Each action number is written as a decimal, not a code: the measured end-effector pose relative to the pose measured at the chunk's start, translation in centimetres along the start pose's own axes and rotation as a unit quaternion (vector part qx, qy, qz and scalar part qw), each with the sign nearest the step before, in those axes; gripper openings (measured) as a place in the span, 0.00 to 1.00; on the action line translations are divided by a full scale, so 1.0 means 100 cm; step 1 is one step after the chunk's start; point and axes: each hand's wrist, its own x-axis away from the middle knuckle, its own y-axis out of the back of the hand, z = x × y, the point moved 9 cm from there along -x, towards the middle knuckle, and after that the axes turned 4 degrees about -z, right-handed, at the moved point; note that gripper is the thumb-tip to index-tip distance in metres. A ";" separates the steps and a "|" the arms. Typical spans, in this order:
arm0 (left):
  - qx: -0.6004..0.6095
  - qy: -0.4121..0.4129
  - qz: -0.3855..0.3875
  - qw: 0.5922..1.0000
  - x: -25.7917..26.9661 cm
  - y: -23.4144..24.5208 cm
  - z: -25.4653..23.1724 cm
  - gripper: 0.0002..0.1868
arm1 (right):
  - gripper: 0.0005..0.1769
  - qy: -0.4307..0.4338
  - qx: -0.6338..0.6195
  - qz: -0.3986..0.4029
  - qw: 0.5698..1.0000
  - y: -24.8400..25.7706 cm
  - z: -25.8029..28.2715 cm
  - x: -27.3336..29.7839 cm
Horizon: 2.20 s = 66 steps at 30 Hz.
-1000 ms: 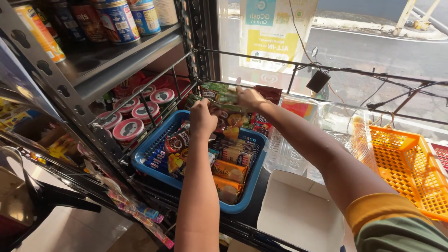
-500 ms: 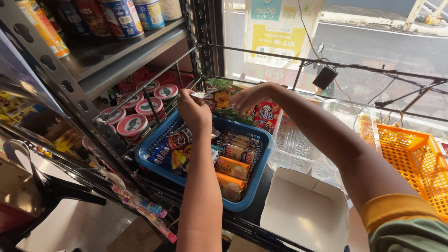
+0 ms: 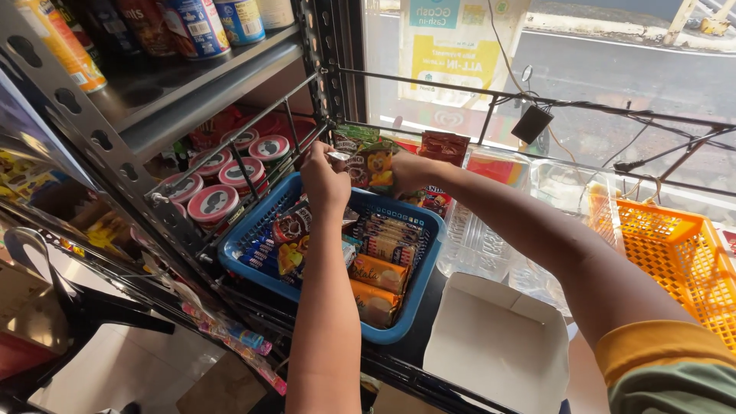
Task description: Transferring various snacks and food packages from a cardboard box onto store shelves and into organizer baskets.
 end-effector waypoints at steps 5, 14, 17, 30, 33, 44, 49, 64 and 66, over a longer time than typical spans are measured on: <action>0.005 -0.017 0.012 1.000 0.001 -0.001 -0.007 0.12 | 0.36 0.029 0.001 -0.048 0.998 0.014 -0.002 0.001; -0.034 -0.033 0.138 0.989 0.009 -0.038 0.003 0.09 | 0.18 -0.139 -0.155 -0.059 0.976 0.003 -0.079 -0.008; -0.045 -0.063 0.156 0.985 0.016 -0.055 -0.009 0.09 | 0.18 -0.029 -0.017 -0.072 0.997 0.005 -0.071 -0.022; -0.308 -0.044 0.328 0.892 0.054 -0.100 -0.007 0.33 | 0.55 -0.403 -0.242 0.209 0.857 0.016 -0.032 0.080; -0.342 -0.025 0.308 0.888 0.054 -0.104 0.006 0.42 | 0.56 -0.398 -0.353 0.202 0.822 0.001 -0.022 0.081; -0.273 -0.143 0.313 0.898 0.071 -0.115 -0.032 0.18 | 0.42 -0.330 -0.325 0.162 0.871 0.021 0.001 0.051; -0.255 -0.167 0.414 0.858 0.093 -0.137 -0.031 0.26 | 0.25 -0.353 -0.272 0.097 0.890 -0.018 -0.056 0.020; -0.408 -0.108 0.444 0.790 0.097 -0.155 -0.028 0.34 | 0.12 -0.141 -0.183 -0.279 0.932 0.000 -0.073 0.010; -0.404 -0.096 0.439 0.796 0.091 -0.148 -0.020 0.35 | 0.13 -0.214 -0.233 -0.161 0.935 0.017 -0.047 0.016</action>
